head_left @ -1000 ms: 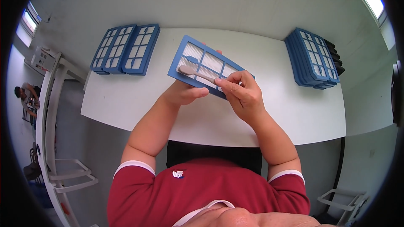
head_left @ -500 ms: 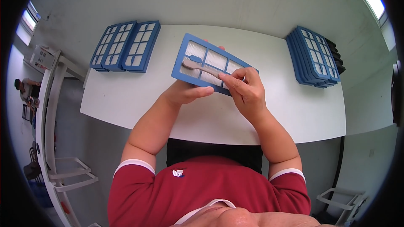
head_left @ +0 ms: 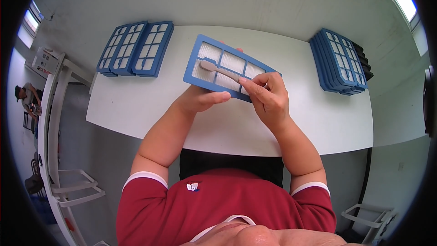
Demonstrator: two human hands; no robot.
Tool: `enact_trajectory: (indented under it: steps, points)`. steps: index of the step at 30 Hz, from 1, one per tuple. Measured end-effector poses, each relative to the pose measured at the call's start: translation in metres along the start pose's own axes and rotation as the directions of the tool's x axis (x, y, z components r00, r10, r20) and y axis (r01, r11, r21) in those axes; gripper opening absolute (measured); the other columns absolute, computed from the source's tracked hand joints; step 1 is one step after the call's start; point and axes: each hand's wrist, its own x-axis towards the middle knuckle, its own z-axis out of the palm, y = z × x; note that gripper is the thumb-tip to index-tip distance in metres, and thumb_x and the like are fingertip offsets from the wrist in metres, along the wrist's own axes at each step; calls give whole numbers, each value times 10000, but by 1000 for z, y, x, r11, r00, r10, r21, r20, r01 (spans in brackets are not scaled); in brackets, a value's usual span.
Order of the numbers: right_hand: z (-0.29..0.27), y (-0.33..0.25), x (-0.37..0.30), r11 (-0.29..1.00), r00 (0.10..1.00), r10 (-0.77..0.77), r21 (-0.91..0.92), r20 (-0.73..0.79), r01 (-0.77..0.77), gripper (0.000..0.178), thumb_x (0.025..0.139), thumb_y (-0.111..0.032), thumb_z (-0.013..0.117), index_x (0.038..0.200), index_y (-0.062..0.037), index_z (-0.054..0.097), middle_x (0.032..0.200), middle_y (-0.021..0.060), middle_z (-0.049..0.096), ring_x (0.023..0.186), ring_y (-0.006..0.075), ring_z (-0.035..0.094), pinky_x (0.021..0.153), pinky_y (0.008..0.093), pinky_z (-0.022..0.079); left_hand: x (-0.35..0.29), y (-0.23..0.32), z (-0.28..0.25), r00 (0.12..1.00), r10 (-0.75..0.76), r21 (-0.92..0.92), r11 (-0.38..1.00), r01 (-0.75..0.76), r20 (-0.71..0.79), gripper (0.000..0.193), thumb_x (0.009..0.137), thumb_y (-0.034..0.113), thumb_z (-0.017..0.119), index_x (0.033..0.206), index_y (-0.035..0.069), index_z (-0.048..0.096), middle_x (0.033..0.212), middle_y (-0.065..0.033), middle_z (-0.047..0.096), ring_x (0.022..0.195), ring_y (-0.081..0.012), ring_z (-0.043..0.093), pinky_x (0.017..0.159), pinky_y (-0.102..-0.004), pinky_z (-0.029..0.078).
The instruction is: Cleaning dust from several blue air filters using a toothbrush.
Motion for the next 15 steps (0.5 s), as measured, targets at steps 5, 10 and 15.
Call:
enact_trajectory:
  steps: [5,10,15]
  points:
    - [-2,1,-2,990,996,44,132,72,-53,296,703,17,706,955,-137,705,738,40,530,629,165,531,493,269,452,0,4,-2,1000,18,1,1000,-18,-19,902,608,142,701,1401,208,277,1402,-152,354,1319,-327,331,1056,-475,328]
    - [-10,1,-1,970,986,37,230,165,-75,302,713,18,703,975,-131,702,728,42,528,620,159,532,497,269,445,1,5,-4,998,52,27,998,-51,-32,886,615,134,687,1399,212,281,1399,-149,351,1315,-327,334,1051,-480,338]
    - [-11,5,2,967,989,48,241,141,-82,288,720,24,696,962,-132,707,713,43,521,615,158,528,495,271,440,-3,9,-11,997,17,29,999,-15,-73,880,622,112,671,1402,227,280,1415,-155,331,1326,-340,311,1044,-486,348]
